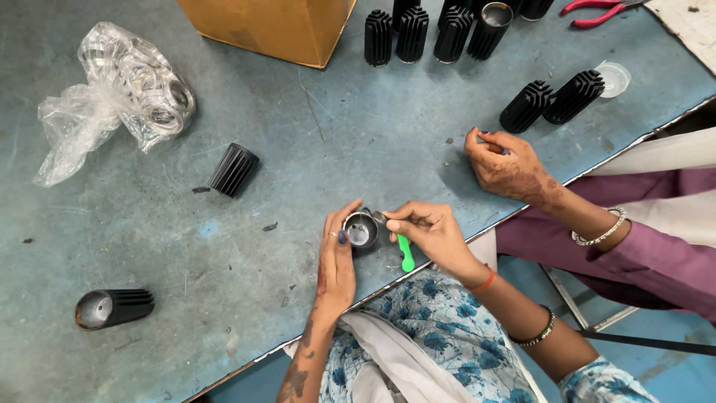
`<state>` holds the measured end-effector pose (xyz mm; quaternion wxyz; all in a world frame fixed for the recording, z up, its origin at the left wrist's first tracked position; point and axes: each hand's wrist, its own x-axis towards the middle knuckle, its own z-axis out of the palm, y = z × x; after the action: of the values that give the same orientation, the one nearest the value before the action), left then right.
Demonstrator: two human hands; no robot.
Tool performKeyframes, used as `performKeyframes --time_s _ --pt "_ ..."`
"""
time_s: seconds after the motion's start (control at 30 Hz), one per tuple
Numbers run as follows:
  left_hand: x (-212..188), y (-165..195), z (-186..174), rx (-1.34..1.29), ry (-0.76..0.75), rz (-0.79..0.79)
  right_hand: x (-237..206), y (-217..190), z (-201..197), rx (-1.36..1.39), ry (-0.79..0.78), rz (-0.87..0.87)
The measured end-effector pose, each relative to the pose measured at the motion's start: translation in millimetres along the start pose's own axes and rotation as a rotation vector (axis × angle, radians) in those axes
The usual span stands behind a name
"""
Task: The person uses a small green tool to scrape or clean the edges of black finned cylindrical parts on a blue workbench. They handle each part one at a time, rotating it to access different sides, and place finished pieces into a cardboard box. Another person works nearby on similar parts.
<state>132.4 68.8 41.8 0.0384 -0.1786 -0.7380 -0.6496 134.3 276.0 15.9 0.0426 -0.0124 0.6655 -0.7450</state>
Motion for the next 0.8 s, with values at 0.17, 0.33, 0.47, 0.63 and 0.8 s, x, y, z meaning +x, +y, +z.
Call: performKeyframes --time_s 0.17,0.33,0.47,0.63,0.8 --pt "0 -5 -14 -0.104 -0.144 -0.005 10 -6 -5 0.035 -0.139 -0.059" --pt "4 -32 -3 -0.231 -0.047 -0.186 14 -11 0 -0.025 -0.203 -0.016" --pt "9 -45 3 -0.222 -0.027 -0.192 16 -16 2 -0.016 -0.250 -0.045" --pt "12 -46 2 -0.283 -0.068 -0.206 19 -20 0 -0.050 -0.288 -0.089" --pt "7 -46 4 -0.226 -0.005 -0.151 12 -14 6 -0.041 -0.200 -0.086"
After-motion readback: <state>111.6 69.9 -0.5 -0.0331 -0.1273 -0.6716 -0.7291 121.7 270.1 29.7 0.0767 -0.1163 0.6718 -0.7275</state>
